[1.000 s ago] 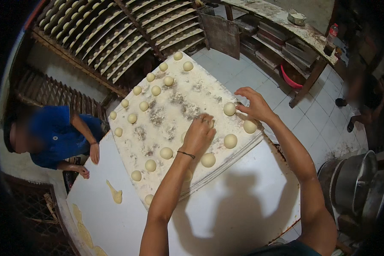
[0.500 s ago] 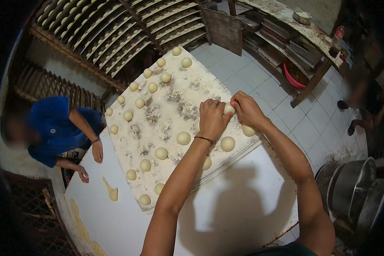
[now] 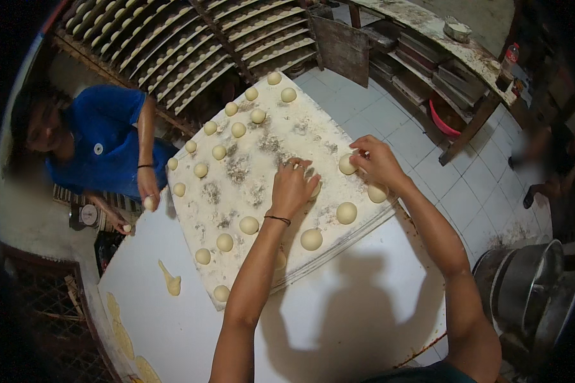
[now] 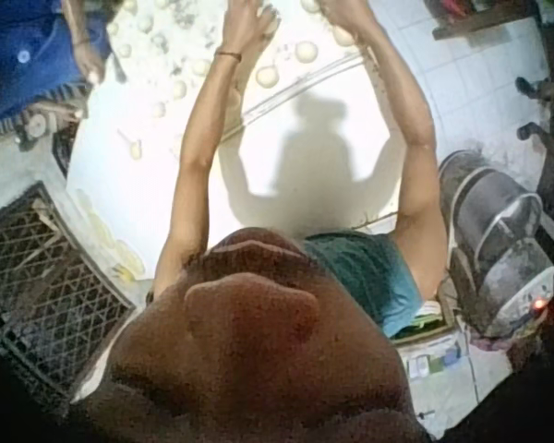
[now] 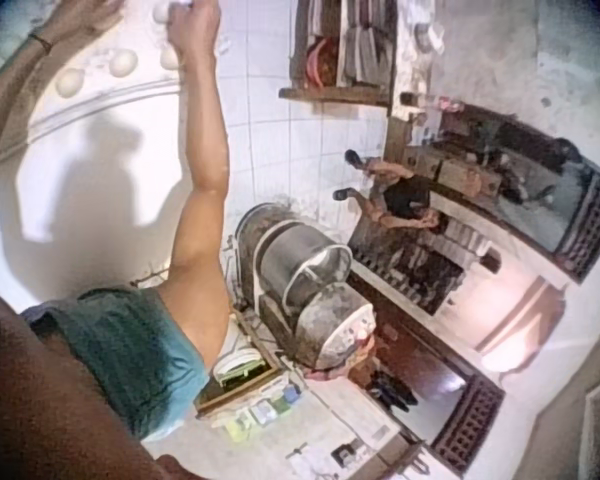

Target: The person rolls small pieces of dough into balls and places them onto a floured tray. Another person arranges the dough balls on the tray and moves it to a rack. The process is repeated with additional dough pieces.

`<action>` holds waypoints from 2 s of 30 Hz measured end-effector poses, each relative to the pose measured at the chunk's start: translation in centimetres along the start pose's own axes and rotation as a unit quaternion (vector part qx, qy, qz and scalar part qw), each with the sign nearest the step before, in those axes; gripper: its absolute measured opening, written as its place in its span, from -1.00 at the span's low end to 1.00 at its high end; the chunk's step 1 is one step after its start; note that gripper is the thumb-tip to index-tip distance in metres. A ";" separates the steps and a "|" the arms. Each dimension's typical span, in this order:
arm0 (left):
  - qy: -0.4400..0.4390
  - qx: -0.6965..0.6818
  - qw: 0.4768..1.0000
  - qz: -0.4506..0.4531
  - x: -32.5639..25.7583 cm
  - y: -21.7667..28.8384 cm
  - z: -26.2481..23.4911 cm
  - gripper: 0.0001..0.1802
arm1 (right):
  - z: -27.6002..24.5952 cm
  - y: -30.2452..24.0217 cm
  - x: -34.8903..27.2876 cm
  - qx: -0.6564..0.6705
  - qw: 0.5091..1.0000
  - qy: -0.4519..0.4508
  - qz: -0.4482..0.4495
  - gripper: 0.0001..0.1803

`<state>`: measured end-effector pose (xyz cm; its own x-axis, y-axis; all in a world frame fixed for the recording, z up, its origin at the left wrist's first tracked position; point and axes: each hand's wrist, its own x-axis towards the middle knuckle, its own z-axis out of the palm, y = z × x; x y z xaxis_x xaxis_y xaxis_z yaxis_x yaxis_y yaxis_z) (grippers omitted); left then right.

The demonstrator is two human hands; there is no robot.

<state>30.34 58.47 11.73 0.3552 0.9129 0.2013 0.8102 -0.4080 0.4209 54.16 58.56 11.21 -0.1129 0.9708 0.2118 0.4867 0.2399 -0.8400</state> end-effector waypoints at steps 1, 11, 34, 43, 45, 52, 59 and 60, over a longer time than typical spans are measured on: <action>-0.015 -0.004 1.000 -0.004 -0.4 -0.1 0.0 -0.55 | 0.2 -0.1 0.0 0.002 0.999 -0.024 -0.021 -0.70; -0.028 -0.050 0.998 0.016 -1.5 -0.3 1.6 -0.53 | 0.8 -0.1 0.0 -0.111 0.989 -0.050 -0.082 -0.68; 0.041 -0.005 0.991 0.128 -0.1 5.7 1.9 -0.69 | 1.3 1.5 0.4 -0.060 0.997 0.024 0.036 -0.84; 0.143 -0.181 0.969 -0.085 -21.9 1.7 -9.0 -0.72 | 1.1 -1.6 -1.6 -0.193 0.980 0.038 0.034 -0.78; 0.167 -0.144 0.963 -0.154 -29.4 0.7 -11.8 -0.78 | 1.1 -2.8 -2.6 -0.190 0.978 0.082 -0.033 -0.80; 0.318 -0.291 0.805 -0.407 -52.6 -0.2 -9.2 -0.55 | 5.8 -10.2 -12.3 0.017 0.997 0.064 -0.044 -0.90; 0.274 -0.393 0.790 -0.383 -59.3 4.7 -8.4 -0.85 | 21.7 -21.2 -27.3 0.136 0.962 -0.236 -0.033 -0.89; 0.234 -0.363 0.819 -0.378 -60.3 4.9 -9.7 -0.85 | 23.8 -22.1 -29.4 0.145 0.956 -0.253 -0.039 -0.88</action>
<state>8.35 1.27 10.19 -0.4759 0.8720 -0.1144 0.1646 0.2161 0.9624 26.09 24.87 11.67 -0.5793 0.8118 0.0733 0.2065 0.2331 -0.9503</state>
